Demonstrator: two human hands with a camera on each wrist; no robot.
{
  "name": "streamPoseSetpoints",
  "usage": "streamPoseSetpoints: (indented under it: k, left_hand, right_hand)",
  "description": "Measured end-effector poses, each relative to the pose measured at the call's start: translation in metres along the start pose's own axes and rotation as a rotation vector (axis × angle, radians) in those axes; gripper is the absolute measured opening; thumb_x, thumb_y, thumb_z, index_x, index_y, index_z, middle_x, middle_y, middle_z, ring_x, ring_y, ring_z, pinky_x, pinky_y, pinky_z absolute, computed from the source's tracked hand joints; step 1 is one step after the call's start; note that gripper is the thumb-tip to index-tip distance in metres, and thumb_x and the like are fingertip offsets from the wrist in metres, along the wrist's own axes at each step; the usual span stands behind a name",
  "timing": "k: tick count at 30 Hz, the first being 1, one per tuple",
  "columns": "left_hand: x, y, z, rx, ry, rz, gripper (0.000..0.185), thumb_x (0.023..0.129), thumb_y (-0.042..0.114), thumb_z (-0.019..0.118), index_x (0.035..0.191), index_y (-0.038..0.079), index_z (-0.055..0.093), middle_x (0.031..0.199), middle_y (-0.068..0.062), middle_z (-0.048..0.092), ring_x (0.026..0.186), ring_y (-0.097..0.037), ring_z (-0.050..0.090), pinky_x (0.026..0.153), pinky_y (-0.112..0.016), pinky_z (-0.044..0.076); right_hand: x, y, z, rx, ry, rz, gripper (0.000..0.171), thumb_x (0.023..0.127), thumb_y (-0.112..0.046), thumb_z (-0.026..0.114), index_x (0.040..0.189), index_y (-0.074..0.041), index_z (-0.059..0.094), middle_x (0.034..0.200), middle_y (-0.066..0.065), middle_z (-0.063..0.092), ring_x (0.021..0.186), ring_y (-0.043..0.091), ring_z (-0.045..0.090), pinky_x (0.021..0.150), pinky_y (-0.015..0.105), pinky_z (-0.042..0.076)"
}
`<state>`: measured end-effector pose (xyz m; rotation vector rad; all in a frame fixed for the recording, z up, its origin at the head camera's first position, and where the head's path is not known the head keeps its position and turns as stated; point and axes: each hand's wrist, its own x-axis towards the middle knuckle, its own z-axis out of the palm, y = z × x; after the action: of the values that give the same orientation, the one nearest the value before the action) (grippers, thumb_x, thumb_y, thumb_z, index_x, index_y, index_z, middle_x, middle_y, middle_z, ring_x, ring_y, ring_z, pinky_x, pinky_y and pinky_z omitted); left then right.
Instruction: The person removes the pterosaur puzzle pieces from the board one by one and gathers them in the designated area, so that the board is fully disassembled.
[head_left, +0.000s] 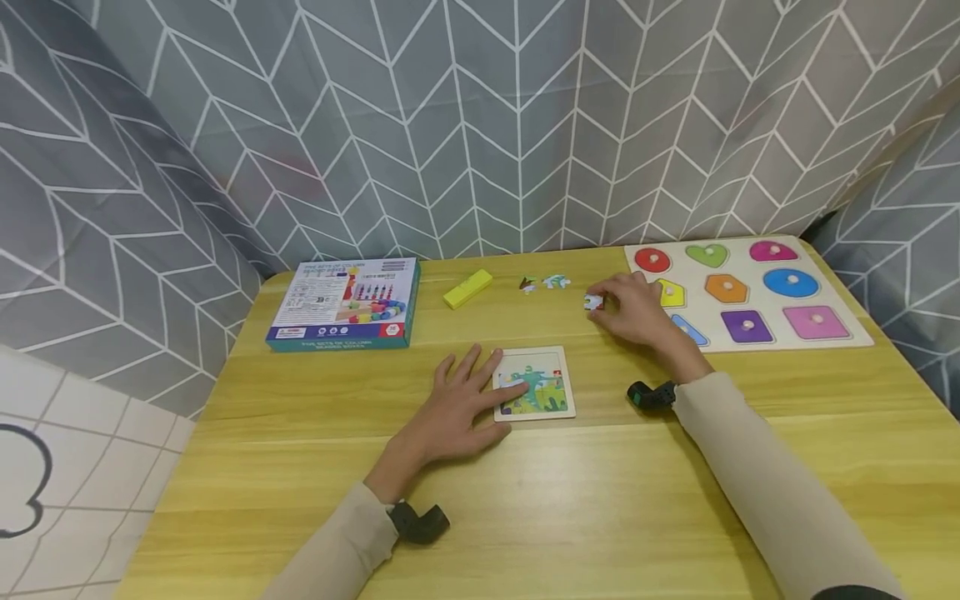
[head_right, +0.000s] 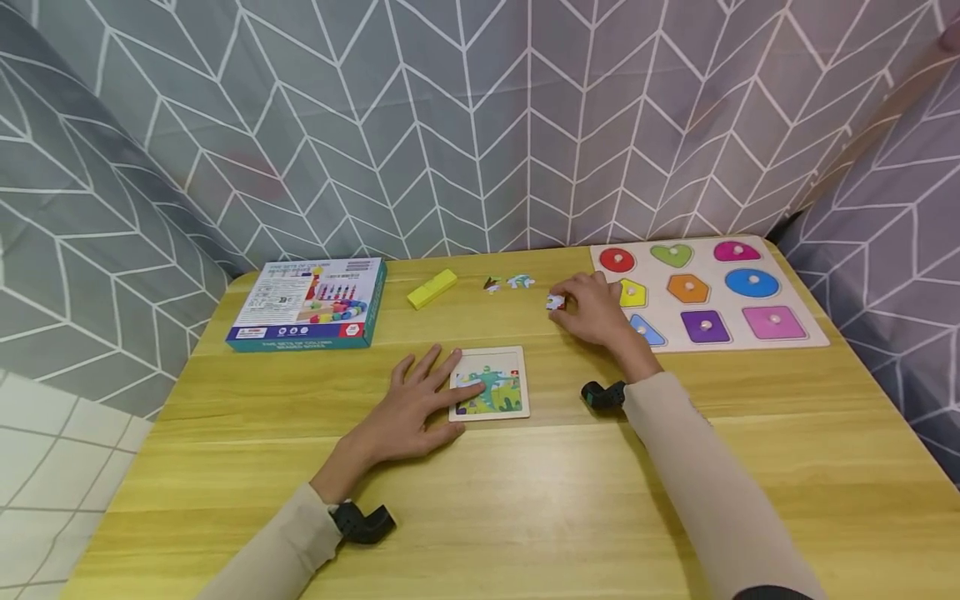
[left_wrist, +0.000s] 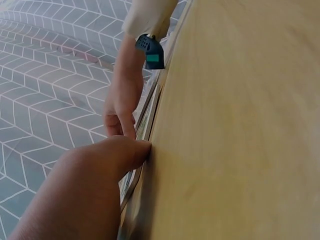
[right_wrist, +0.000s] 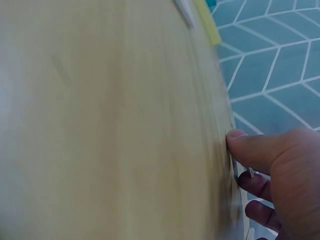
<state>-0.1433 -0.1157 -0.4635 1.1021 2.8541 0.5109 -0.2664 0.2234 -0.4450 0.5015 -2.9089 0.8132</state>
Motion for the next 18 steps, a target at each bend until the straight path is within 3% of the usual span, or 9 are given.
streamPoseSetpoints:
  k: [10,18]
  left_hand:
    - [0.000,0.002,0.001,0.012,-0.009,-0.007,0.054,0.101,0.058,0.044,0.153,0.049,0.038,0.173,-0.007,0.013,0.160,-0.039,0.003,0.122,-0.067,0.006]
    - [0.000,0.002,0.000,0.006,-0.006,-0.011,0.054,0.100,0.057,0.045,0.153,0.048,0.039,0.172,-0.007,0.014,0.160,-0.039,0.005,0.121,-0.067,0.006]
  right_hand:
    - [0.020,0.008,-0.010,0.036,-0.068,-0.002,0.037,0.092,-0.018,0.074,0.127,-0.005,0.069,0.125,0.021,0.062,0.110,0.040,0.037,0.093,0.062,0.016]
    - [0.030,0.007,-0.007,0.082,-0.055,0.030,0.036,0.094,-0.016,0.073,0.128,-0.005,0.069,0.127,0.022,0.062,0.111,0.040,0.036,0.100,0.070,0.011]
